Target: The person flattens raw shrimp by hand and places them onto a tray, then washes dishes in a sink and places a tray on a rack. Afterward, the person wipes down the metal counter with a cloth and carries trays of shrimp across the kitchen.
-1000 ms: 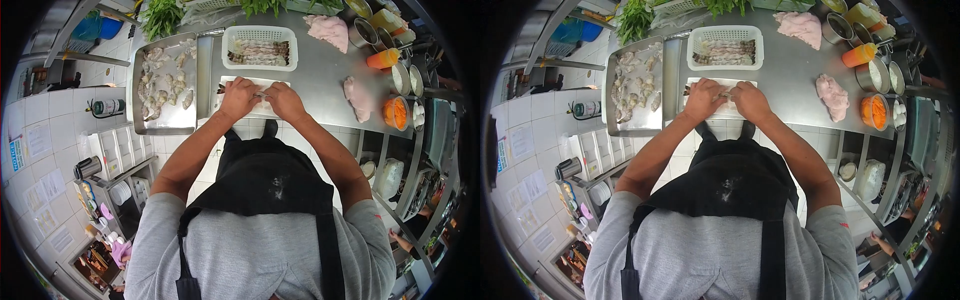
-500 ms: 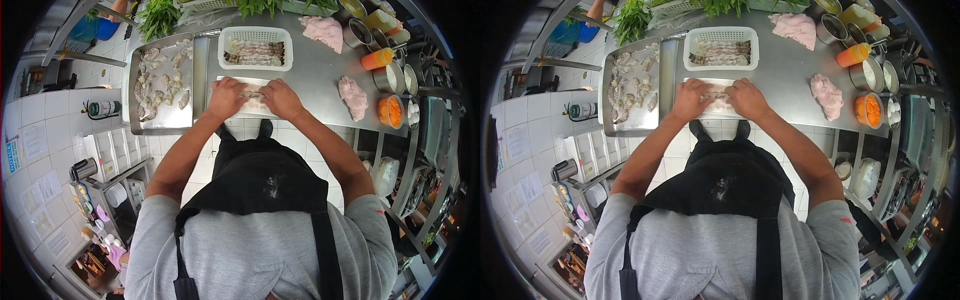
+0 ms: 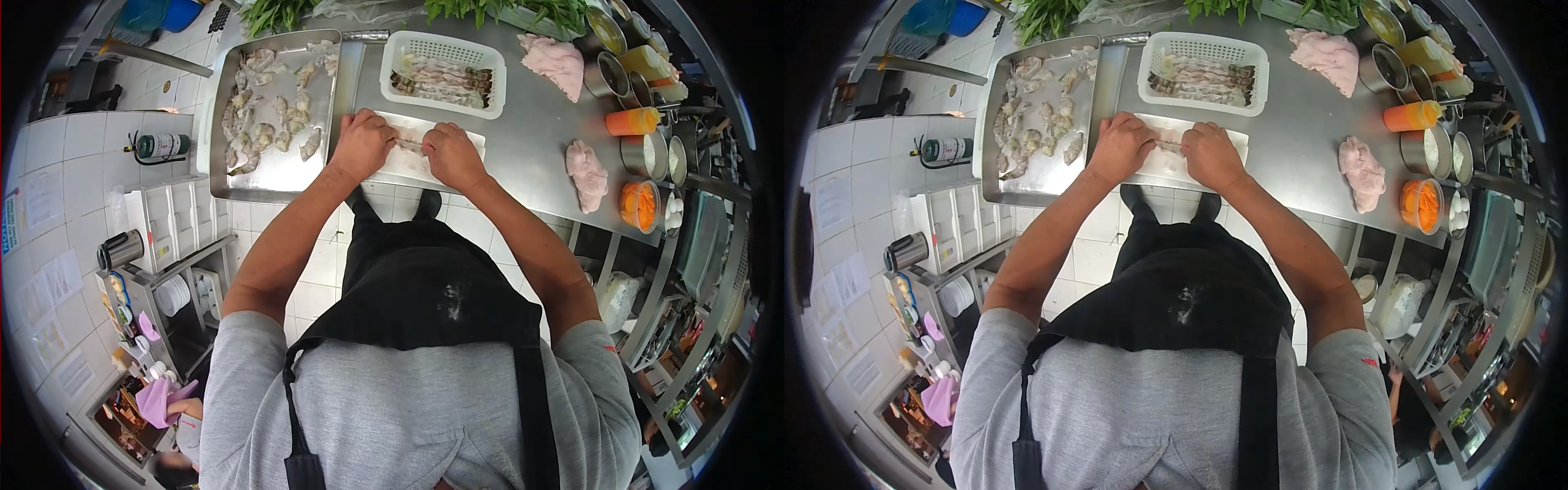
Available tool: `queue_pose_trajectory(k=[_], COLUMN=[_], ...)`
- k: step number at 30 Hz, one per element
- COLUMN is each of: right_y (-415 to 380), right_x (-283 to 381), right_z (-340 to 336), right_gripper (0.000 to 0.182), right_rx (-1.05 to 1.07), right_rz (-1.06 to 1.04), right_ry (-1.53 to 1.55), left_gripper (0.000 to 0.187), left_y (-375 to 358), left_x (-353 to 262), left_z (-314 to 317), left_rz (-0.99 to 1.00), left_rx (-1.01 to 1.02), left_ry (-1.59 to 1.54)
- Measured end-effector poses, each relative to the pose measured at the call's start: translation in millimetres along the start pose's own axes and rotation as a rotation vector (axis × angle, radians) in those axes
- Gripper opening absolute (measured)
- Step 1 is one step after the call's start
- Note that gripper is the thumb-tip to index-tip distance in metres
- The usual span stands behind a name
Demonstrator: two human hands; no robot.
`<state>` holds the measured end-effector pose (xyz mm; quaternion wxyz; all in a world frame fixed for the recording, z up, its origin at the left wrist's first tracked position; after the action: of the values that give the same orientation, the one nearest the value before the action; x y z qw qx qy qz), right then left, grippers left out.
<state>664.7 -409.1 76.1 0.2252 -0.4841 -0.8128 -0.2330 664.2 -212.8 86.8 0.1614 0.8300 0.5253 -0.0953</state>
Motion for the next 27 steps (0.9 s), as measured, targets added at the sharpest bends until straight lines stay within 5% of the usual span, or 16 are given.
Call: queue_pose_trajectory(k=[7,10,12,15,21,27], right_y=[-11,-26,-30,-24,59,113], right_x=[-4,-1,-16,-4,-22,-76], right_z=[-16,-32,-23,-50,-113,-91], right_gripper=[0.010,0.018,0.024,0.019,0.014,0.018], right_rx=[-0.052,-0.108,0.053,0.000,-0.157,-0.020], right_rz=[-0.003,-0.022,-0.033,-0.022,-0.075,-0.015], right_ry=[0.054,-0.166,-0.122,-0.110,-0.224,-0.382], left_gripper=[0.014,0.014,0.015,0.011,0.010,0.014], left_y=[-3,-3,-2,8,103,153], left_x=[2,-1,-3,-18,-11,8], left_z=[3,-5,-7,-35,-68,-17], left_rz=[0.016,0.051,0.029,0.066,0.032,0.007], left_rx=[-0.036,-0.075,0.021,-0.052,-0.221,-0.033], left_ry=[-0.030,-0.008,0.027,-0.042,-0.081,0.223])
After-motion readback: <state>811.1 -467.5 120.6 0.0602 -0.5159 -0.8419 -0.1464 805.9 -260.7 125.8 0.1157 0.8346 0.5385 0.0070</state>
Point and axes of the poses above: each hand's wrist, its own y-axis towards the middle knuckle, its own z-axis out of the palm, x = y × z, the point moved 5 cm from there along y, towards the middle knuckle, and after that the axes turned 6 degrees about -x, right-handed, at the moved point
